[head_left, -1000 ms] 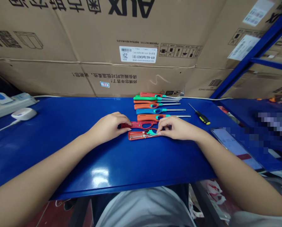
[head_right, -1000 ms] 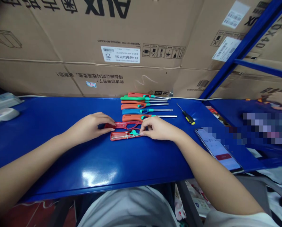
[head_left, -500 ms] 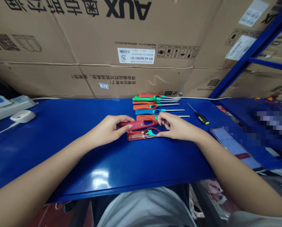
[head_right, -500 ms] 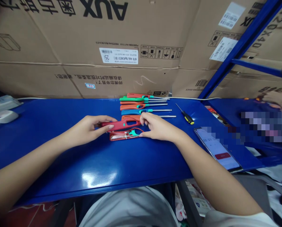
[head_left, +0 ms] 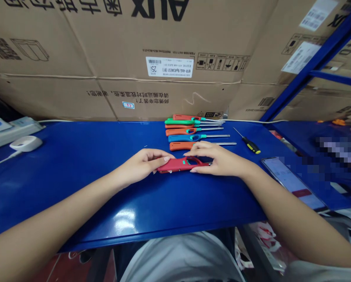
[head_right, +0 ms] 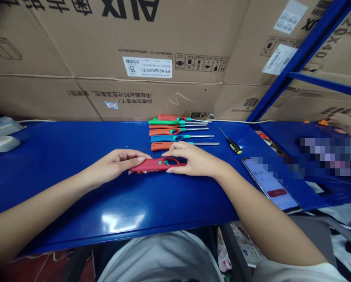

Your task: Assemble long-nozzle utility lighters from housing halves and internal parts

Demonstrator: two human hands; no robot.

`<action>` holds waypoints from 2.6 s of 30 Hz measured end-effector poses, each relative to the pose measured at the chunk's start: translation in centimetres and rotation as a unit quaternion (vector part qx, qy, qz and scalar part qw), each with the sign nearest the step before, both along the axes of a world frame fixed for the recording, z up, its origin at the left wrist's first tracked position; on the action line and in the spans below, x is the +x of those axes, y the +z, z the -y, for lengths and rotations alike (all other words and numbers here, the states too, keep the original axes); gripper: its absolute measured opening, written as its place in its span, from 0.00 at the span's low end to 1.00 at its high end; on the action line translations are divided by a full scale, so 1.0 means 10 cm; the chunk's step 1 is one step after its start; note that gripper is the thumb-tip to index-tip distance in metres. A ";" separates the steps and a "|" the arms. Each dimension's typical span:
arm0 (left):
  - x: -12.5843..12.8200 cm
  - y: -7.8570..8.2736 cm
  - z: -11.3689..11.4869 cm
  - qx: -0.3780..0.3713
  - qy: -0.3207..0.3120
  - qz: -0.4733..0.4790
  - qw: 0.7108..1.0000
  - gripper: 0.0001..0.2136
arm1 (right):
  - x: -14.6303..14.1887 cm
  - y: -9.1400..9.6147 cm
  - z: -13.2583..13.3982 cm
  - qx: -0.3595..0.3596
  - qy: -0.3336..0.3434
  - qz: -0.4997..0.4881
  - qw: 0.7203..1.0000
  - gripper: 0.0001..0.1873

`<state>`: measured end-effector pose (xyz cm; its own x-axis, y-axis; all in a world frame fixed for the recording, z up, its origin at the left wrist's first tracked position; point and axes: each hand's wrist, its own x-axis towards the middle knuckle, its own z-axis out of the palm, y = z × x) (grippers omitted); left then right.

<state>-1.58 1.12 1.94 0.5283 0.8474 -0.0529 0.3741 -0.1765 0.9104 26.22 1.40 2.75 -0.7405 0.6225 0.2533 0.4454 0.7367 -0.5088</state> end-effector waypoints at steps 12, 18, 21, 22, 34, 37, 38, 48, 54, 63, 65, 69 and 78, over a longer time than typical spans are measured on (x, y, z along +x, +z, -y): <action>-0.05 0.00 0.04 0.324 -0.085 -0.182 0.924 0.14 | 0.00 -0.06 -0.04 -0.017 -0.001 0.025 1.000 0.18; -0.05 -0.03 0.05 0.355 -0.079 -0.194 0.911 0.13 | -0.01 -0.10 -0.06 -0.014 -0.011 0.033 0.999 0.17; -0.06 -0.02 0.04 0.362 -0.081 -0.198 0.907 0.13 | -0.03 -0.12 -0.06 -0.016 -0.012 0.035 0.999 0.17; -0.06 -0.01 0.04 0.362 -0.082 -0.199 0.907 0.13 | -0.03 -0.13 -0.06 -0.017 -0.013 0.036 0.999 0.17; -0.04 -0.01 0.05 0.343 -0.065 -0.218 0.912 0.12 | -0.05 -0.14 -0.07 -0.027 -0.018 0.036 0.999 0.19; -0.04 -0.01 0.04 0.334 -0.062 -0.216 0.915 0.12 | -0.06 -0.13 -0.06 -0.025 -0.020 0.036 0.999 0.18; -0.04 -0.01 0.04 0.331 -0.060 -0.216 0.917 0.12 | -0.06 -0.13 -0.06 -0.023 -0.020 0.037 0.999 0.18; -0.03 -0.03 0.05 0.334 -0.053 -0.225 0.914 0.12 | -0.06 -0.13 -0.05 -0.001 -0.017 0.048 0.999 0.18; -0.04 -0.04 0.04 0.328 -0.050 -0.229 0.915 0.12 | -0.07 -0.17 -0.06 -0.008 -0.023 0.034 0.999 0.18; -0.04 -0.03 0.06 0.315 -0.044 -0.232 0.919 0.12 | -0.10 -0.20 -0.09 -0.057 -0.063 0.011 0.996 0.19; -0.05 -0.03 0.05 0.313 -0.047 -0.231 0.920 0.12 | -0.10 -0.21 -0.10 -0.061 -0.068 0.010 0.996 0.21; -0.05 -0.02 0.04 0.309 -0.048 -0.234 0.921 0.12 | -0.08 -0.20 -0.10 -0.050 -0.069 0.024 0.996 0.24; -0.07 0.00 0.01 0.307 -0.054 -0.249 0.917 0.11 | 0.17 -0.05 -0.11 -0.129 -0.053 0.026 0.990 0.20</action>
<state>-2.26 1.00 1.98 0.6507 0.7424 0.1597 0.6669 -0.6593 0.3472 27.96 2.50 2.30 -0.6754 0.7364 0.0396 0.5431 0.5330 -0.6488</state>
